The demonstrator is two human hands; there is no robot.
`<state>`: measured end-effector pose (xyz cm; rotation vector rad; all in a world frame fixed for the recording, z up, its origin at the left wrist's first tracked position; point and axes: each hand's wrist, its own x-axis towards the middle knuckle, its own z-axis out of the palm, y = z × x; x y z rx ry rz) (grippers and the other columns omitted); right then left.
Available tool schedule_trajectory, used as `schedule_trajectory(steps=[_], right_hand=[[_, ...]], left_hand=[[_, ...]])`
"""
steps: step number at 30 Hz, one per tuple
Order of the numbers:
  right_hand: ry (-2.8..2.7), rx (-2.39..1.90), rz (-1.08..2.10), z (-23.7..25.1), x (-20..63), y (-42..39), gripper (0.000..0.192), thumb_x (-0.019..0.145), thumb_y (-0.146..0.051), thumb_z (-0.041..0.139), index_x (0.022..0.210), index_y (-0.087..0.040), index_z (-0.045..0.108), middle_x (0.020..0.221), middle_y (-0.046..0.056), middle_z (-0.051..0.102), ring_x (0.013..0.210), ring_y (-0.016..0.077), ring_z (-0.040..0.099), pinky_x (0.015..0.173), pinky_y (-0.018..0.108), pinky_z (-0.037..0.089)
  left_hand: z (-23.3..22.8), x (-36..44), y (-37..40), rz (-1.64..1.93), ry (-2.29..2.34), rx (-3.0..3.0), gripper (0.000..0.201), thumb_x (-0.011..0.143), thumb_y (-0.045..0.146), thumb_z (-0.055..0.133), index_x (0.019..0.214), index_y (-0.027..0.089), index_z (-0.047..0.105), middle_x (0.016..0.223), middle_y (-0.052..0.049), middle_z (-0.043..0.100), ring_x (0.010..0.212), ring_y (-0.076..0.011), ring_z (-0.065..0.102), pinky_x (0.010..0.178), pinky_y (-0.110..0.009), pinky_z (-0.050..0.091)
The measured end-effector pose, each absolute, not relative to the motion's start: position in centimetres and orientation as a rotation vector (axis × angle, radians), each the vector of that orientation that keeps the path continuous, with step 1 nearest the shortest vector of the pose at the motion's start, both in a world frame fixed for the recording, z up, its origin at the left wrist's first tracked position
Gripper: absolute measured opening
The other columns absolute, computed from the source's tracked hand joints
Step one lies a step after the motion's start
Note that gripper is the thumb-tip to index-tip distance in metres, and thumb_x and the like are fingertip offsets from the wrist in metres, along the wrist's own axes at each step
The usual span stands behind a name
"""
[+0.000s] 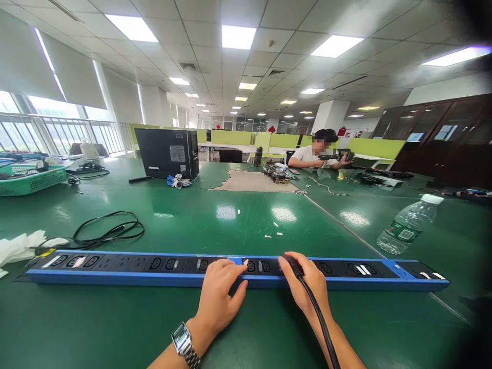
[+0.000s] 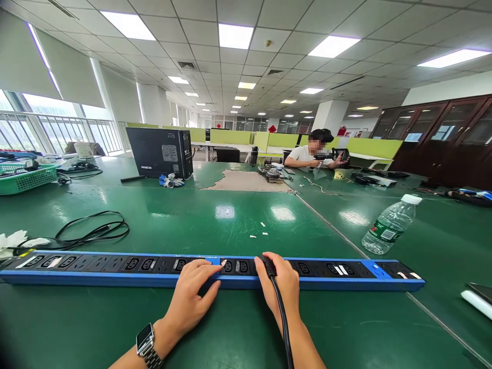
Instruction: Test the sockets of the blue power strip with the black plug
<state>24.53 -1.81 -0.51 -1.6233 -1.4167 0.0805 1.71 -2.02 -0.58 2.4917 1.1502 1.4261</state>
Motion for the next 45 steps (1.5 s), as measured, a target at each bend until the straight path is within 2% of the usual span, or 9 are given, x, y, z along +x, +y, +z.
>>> schedule_trajectory(steps=[4, 14, 21, 24, 31, 45], right_hand=[[-1.478, -1.626, -0.036, -0.4, 24.4, -1.8, 0.041, 0.085, -0.058, 0.051, 0.094, -0.022, 0.068, 0.096, 0.007, 0.071, 0.092, 0.0264, 0.063, 0.089, 0.042, 0.045], [-1.649, -1.667, -0.178, -1.0, 23.8, -1.9, 0.034, 0.09, -0.051, 0.047, 0.097, -0.022, 0.063, 0.093, 0.006, 0.067, 0.088, 0.0243, 0.059, 0.084, 0.041, 0.04], [-1.61, -1.715, -0.325, -1.8, 23.6, -1.8, 0.049, 0.087, -0.065, 0.047, 0.106, -0.023, 0.063, 0.107, 0.009, 0.065, 0.101, 0.029, 0.056, 0.09, 0.046, 0.038], [-1.585, -1.692, -0.307, -1.9, 23.7, -1.7, 0.051, 0.086, -0.067, 0.046, 0.107, -0.023, 0.063, 0.11, 0.01, 0.065, 0.104, 0.0292, 0.055, 0.091, 0.046, 0.038], [-1.547, -1.687, -0.211, -1.9, 24.1, -1.7, 0.049, 0.083, -0.068, 0.05, 0.096, -0.022, 0.062, 0.106, 0.009, 0.066, 0.101, 0.0292, 0.056, 0.089, 0.045, 0.039], [-1.615, -1.693, -0.193, -1.7, 24.2, -1.7, 0.045, 0.086, -0.065, 0.048, 0.094, -0.023, 0.063, 0.104, 0.008, 0.066, 0.099, 0.0288, 0.056, 0.089, 0.045, 0.039]], left_hand=[[-0.5, 1.8, -2.0, 1.409, 1.156, 2.489, 0.022, 0.087, 0.02, 0.057, 0.107, 0.021, 0.065, 0.096, -0.007, 0.072, 0.096, -0.0235, 0.062, 0.087, -0.043, 0.05], [-0.5, 1.7, -2.3, 1.384, 1.156, 2.477, 0.019, 0.086, 0.018, 0.057, 0.102, 0.022, 0.067, 0.094, -0.005, 0.073, 0.095, -0.0227, 0.062, 0.087, -0.042, 0.049], [-0.4, 1.6, -2.3, 1.384, 1.17, 2.486, 0.019, 0.086, 0.017, 0.058, 0.102, 0.022, 0.066, 0.095, -0.004, 0.072, 0.095, -0.0225, 0.062, 0.087, -0.042, 0.048], [-0.3, 1.6, -2.2, 1.391, 1.186, 2.486, 0.018, 0.086, 0.017, 0.057, 0.101, 0.022, 0.066, 0.095, -0.004, 0.073, 0.094, -0.0225, 0.062, 0.086, -0.042, 0.048], [-0.3, 1.6, -2.0, 1.39, 1.223, 2.487, 0.018, 0.087, 0.018, 0.056, 0.101, 0.023, 0.066, 0.096, -0.004, 0.073, 0.094, -0.0229, 0.063, 0.086, -0.042, 0.048], [-0.3, 1.6, -2.1, 1.363, 1.232, 2.477, 0.016, 0.086, 0.019, 0.058, 0.099, 0.023, 0.067, 0.095, -0.004, 0.073, 0.093, -0.0215, 0.062, 0.087, -0.042, 0.046]])
